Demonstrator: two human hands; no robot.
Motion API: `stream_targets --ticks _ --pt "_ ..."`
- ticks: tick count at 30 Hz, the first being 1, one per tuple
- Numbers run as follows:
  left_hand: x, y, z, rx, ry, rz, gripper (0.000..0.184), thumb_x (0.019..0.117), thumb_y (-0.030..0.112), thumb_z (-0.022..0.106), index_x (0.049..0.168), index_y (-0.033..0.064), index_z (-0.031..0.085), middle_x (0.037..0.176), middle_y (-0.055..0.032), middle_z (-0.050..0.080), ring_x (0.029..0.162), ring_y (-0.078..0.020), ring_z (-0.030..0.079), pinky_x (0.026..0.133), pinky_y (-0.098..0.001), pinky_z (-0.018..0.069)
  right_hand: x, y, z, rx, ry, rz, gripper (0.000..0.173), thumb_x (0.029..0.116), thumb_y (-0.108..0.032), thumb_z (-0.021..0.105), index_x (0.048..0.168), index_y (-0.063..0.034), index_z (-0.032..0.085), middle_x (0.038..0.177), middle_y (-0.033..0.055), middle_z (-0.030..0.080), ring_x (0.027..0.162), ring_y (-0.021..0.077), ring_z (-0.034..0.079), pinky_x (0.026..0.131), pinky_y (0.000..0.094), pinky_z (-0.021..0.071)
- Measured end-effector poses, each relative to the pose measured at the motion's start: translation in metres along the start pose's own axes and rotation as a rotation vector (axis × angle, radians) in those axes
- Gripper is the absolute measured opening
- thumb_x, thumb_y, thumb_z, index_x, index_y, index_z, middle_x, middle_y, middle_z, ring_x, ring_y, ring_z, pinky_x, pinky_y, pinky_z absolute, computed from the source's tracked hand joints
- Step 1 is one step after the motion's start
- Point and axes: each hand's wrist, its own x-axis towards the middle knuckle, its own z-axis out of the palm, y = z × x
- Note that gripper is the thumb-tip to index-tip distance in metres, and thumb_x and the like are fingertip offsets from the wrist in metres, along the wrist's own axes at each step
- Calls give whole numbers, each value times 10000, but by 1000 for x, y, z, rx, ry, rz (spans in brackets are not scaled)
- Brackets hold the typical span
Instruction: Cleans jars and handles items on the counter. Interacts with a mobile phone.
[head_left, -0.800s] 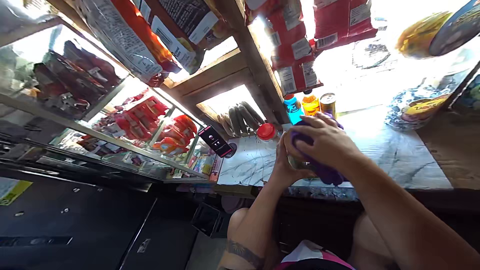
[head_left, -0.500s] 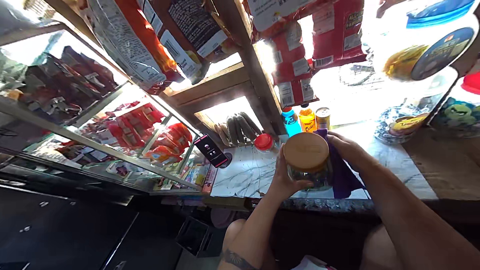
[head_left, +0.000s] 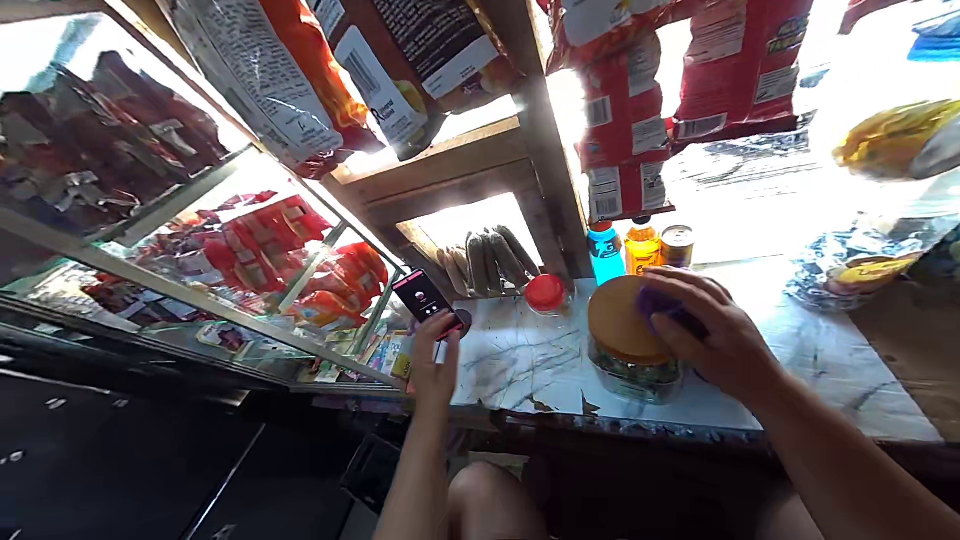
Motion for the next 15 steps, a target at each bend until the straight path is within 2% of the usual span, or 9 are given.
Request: stream_targets --ticks 1,3,6,8,15 --pt "6 -9 -17 83 59 -36 428 1021 264 519 1265 -71 627 1364 -258 584 1318 -334 532 1078 -478 452 1 -3 5 -81 -24 -64 407 1008 -438 513 1279 -209 713 1359 39 657 1344 302 541 1087 590 421" --pt "22 -20 -43 239 101 -88 437 1023 260 491 1301 -54 616 1413 -271 539 1365 -389 473 1114 -536 393 4 -5 13 -166 -62 -94 383 990 -482 506 1166 -271 772 1328 -5 680 1346 325 535 1071 625 409" --pt "50 -34 -59 410 84 -78 412 1027 209 469 1332 -29 612 1433 -241 540 1380 -409 461 1138 -584 345 7 1 15 -145 -59 -74 376 978 -487 526 1114 -255 789 1299 6 692 1336 296 541 1089 561 411" --pt "71 -42 -59 445 56 -49 365 1036 166 489 1321 -14 631 1403 -217 581 1356 -401 495 1129 -580 366 10 4 14 -113 -54 -81 362 981 -468 532 1106 -246 789 1286 12 695 1333 268 539 1109 526 395" --pt "116 -74 -43 485 -78 -43 348 1052 230 523 1260 6 688 1278 -220 667 1250 -396 602 1068 -604 427 9 5 15 -90 -52 -80 357 993 -463 521 1094 -251 790 1285 10 693 1342 248 525 1124 497 374"
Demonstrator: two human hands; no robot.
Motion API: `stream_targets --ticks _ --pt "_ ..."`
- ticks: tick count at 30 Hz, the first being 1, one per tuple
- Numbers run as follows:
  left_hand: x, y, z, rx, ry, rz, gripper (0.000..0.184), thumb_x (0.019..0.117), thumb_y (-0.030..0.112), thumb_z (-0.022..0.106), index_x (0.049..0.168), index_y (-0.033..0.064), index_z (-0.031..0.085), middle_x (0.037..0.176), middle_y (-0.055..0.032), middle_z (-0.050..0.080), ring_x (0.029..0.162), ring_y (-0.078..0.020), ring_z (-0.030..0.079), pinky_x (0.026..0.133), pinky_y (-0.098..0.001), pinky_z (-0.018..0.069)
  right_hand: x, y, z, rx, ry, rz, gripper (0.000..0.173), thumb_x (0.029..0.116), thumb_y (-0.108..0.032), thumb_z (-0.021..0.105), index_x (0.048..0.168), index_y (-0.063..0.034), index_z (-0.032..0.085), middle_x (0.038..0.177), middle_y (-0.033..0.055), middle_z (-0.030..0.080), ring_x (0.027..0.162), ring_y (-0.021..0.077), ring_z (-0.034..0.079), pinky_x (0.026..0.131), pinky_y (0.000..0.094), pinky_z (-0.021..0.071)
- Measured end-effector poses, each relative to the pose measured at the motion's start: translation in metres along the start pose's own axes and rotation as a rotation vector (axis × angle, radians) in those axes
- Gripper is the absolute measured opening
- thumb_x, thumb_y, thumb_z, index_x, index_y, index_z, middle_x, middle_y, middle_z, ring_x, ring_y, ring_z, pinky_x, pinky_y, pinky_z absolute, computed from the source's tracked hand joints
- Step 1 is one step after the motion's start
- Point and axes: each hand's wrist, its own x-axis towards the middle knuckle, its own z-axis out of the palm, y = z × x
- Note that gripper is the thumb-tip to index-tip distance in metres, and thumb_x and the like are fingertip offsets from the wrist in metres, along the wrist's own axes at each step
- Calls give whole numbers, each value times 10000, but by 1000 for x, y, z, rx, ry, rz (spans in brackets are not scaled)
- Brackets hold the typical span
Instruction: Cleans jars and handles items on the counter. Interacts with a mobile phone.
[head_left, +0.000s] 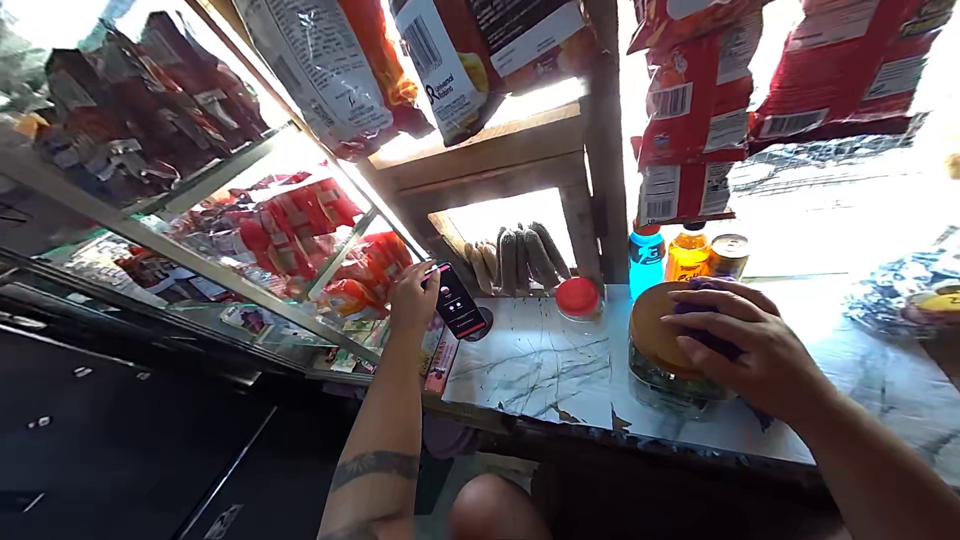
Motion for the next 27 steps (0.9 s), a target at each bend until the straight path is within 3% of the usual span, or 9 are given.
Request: stream_targets --ticks 6,13,19,21,24,27 --pt "11 -1 3 -21 -95 -80 335 1024 299 614 1223 48 711 1236 -189 681 1207 -361 623 1036 -593 453 -1 0 0 -3 19 -9 367 998 -472 508 1095 -254 787 1291 2 691 1349 249 521 1133 487 371" --pt "14 9 8 -17 -62 -197 333 970 317 699 1182 61 717 1211 -180 684 1193 -373 615 1022 -627 430 -1 4 2 22 26 -27 357 1006 -457 508 1106 -251 782 1294 7 689 1344 234 524 1140 476 362" --pt "16 13 11 -11 -46 -218 296 965 261 712 1162 40 711 1191 -199 682 1181 -372 623 1032 -582 456 -1 5 3 34 43 -30 338 1004 -435 515 1098 -253 783 1278 3 695 1340 230 526 1133 468 368" --pt "14 9 11 -54 -30 -193 349 986 294 681 1215 31 692 1233 -207 665 1218 -370 601 1054 -570 443 -1 5 2 41 40 -24 336 1005 -429 516 1099 -250 783 1271 2 698 1339 225 527 1137 468 362" --pt "4 0 10 -229 9 -207 469 1045 295 553 1386 -26 567 1388 -267 565 1333 -385 512 1126 -542 378 0 5 1 46 39 -22 344 997 -428 516 1099 -238 784 1263 21 702 1338 254 533 1123 504 379" --pt "-11 4 9 -519 46 -471 550 1089 346 432 1525 14 385 1484 -257 474 1347 -345 491 1086 -520 414 1 6 1 52 40 -23 351 1000 -433 510 1104 -236 782 1258 21 703 1327 244 540 1121 491 380"
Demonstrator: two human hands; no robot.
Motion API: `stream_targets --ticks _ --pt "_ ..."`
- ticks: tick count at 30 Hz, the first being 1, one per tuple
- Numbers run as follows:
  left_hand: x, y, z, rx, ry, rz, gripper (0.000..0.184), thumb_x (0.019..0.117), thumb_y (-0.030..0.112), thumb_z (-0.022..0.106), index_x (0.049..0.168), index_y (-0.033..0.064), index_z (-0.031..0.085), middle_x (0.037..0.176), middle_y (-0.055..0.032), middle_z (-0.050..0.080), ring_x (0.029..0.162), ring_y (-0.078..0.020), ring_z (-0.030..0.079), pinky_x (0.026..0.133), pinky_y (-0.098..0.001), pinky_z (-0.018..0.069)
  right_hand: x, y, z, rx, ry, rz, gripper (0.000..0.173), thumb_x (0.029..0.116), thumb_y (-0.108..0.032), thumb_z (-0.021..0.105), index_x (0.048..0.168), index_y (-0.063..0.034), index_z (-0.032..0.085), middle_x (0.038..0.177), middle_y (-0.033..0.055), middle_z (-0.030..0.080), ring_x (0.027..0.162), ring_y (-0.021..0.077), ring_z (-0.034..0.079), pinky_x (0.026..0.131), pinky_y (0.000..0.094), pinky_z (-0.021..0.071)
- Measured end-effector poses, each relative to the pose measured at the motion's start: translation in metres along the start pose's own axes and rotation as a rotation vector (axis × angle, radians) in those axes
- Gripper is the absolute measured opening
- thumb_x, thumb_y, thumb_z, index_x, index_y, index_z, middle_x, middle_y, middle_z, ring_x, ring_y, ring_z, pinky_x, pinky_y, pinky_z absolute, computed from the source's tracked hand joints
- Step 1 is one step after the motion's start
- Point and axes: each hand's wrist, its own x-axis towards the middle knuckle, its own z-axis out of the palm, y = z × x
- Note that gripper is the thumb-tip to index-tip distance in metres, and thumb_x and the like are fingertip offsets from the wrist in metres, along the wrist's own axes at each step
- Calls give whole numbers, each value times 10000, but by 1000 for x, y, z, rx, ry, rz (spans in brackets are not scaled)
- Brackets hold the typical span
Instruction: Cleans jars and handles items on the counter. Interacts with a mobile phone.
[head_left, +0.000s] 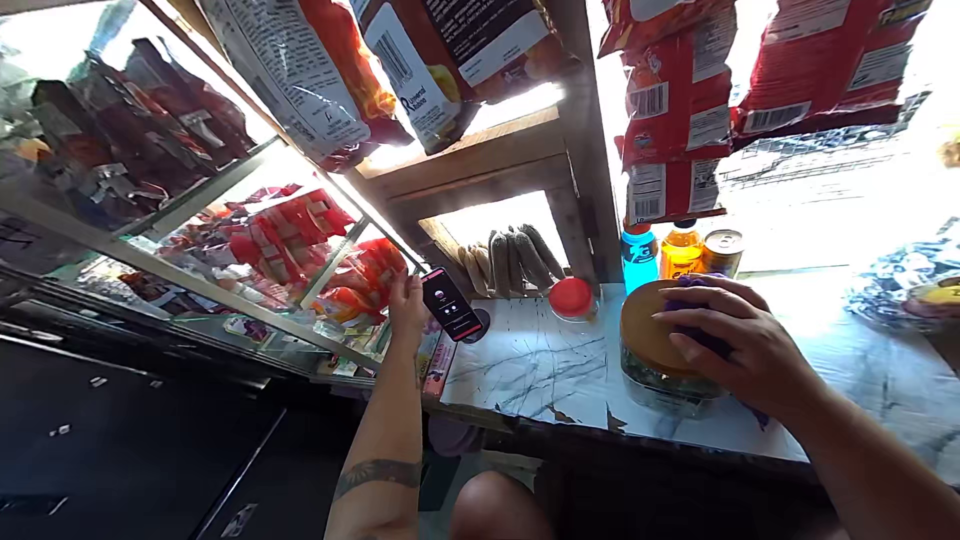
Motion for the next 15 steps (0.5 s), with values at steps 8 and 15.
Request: stream_targets --ticks 8,15 --pt "-16 -25 9 -515 -54 -507 714 1074 576 131 1494 74 416 1338 -171 608 1160 -280 630 932 -477 515 3 3 2 1 -1 12 343 997 -432 514 1094 -248 786 1258 10 704 1331 241 537 1118 485 386" --pt "-18 -46 17 -614 -150 -482 679 1056 608 174 1442 132 466 1267 -99 656 1109 -234 665 908 -445 559 2 2 3 -7 0 15 328 995 -418 525 1092 -251 789 1270 -6 699 1353 231 520 1132 489 371"
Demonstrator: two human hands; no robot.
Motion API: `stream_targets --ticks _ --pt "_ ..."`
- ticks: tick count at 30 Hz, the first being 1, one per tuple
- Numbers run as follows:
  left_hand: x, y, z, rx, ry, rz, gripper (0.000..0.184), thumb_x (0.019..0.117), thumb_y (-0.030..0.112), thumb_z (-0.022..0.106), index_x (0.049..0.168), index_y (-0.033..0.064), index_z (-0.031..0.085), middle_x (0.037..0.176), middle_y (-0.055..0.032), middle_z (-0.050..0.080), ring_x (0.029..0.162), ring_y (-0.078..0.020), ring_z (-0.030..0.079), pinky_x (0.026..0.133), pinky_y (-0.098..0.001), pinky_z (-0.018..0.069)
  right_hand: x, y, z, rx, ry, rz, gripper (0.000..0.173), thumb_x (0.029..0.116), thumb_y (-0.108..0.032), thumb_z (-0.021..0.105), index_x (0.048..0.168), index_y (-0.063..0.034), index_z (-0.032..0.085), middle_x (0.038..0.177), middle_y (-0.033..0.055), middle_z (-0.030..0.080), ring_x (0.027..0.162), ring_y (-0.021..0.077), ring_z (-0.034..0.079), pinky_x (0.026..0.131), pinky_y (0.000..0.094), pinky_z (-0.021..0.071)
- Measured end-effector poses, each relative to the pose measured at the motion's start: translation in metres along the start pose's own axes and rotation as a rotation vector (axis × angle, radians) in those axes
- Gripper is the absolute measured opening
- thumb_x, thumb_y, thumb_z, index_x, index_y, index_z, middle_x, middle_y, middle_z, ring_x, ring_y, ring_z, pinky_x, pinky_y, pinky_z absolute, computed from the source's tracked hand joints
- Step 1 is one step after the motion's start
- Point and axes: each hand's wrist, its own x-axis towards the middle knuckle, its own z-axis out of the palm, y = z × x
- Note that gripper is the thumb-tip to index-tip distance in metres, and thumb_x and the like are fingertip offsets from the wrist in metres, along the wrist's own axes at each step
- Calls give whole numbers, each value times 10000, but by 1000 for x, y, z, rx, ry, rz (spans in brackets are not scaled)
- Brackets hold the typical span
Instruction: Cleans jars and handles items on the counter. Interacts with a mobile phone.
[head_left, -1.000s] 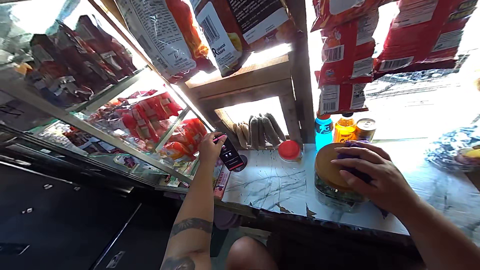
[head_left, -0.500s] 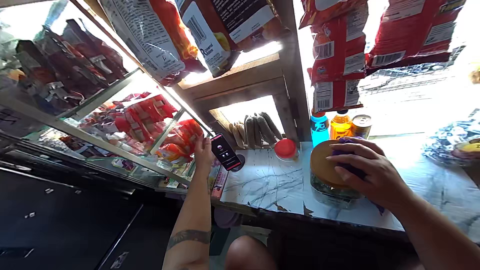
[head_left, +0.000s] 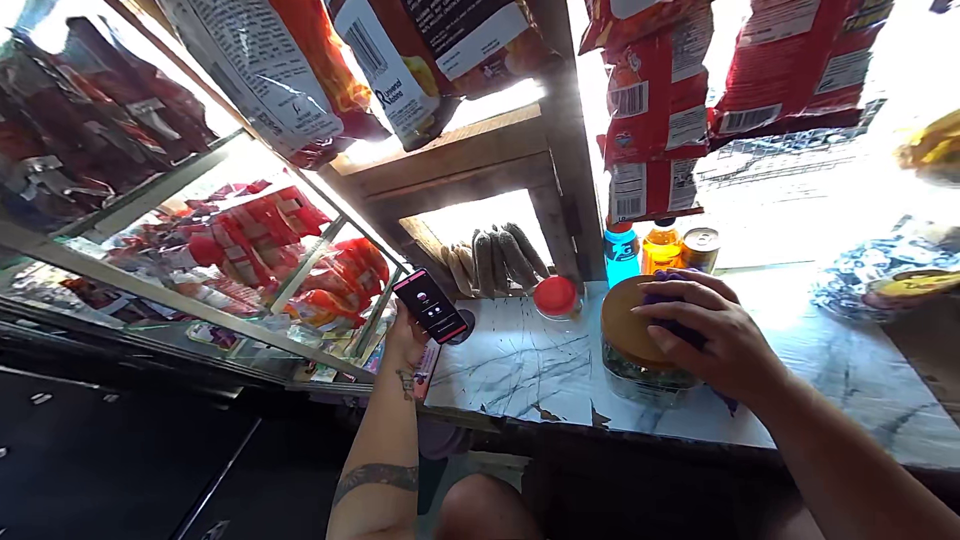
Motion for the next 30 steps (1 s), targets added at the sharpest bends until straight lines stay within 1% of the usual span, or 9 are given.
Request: stream_targets --ticks 6,12,17,20,22,24,27,28,30 --pt "-18 1 11 7 62 -22 699 1052 617 173 1475 119 421 1345 -121 598 1185 -256 618 945 -480 529 0 0 0 4 -3 -3 327 995 -392 519 1097 -238 789 1278 -1 694 1354 231 515 1127 496 368" --pt "-49 -9 22 12 -1 -7 664 1075 565 154 1425 95 467 1239 -119 662 1082 -243 673 873 -452 567 0 1 0 11 -13 -7 320 995 -387 529 1096 -229 788 1283 2 693 1372 243 504 1151 512 353" --pt "-55 -13 24 -4 -3 -33 668 1078 558 161 1446 84 455 1258 -141 654 1101 -259 666 906 -460 557 0 2 0 7 -10 -7 319 993 -387 531 1085 -226 791 1291 1 688 1367 247 507 1140 520 361" --pt "-60 -2 25 43 49 -31 698 1078 566 141 1426 48 454 1190 -149 660 1055 -244 668 888 -448 552 1 1 0 8 -6 -19 324 994 -385 533 1073 -209 793 1292 10 687 1363 247 511 1144 515 358" --pt "-66 10 24 123 101 33 690 1080 555 108 1399 54 457 1145 -95 654 998 -179 661 866 -399 550 2 1 -1 14 -7 -33 323 993 -373 539 1069 -188 793 1295 30 684 1358 254 513 1153 510 344" --pt "-69 28 20 270 140 151 617 1102 489 172 1430 62 474 1220 -88 637 1028 -168 656 880 -396 548 1 1 -3 9 -14 -42 316 988 -363 550 1077 -180 791 1300 37 680 1360 264 509 1155 507 340" --pt "-87 84 39 565 77 188 462 1125 272 297 1499 46 447 1479 -179 510 1303 -298 526 1048 -512 413 1 0 -4 10 -20 -41 311 978 -349 556 1079 -170 790 1303 50 678 1369 279 501 1162 507 335" --pt "-91 101 48 686 24 192 436 1124 224 314 1479 22 469 1485 -203 499 1338 -336 494 1067 -536 386 2 0 -4 9 -18 -41 313 977 -347 554 1077 -167 790 1301 55 678 1367 282 501 1160 506 335" --pt "-82 118 55 936 -106 238 402 1120 192 347 1414 3 546 1426 -225 554 1312 -363 522 1063 -553 389 3 -1 -3 9 -14 -42 319 981 -353 553 1084 -166 789 1299 56 680 1365 283 503 1153 507 339"
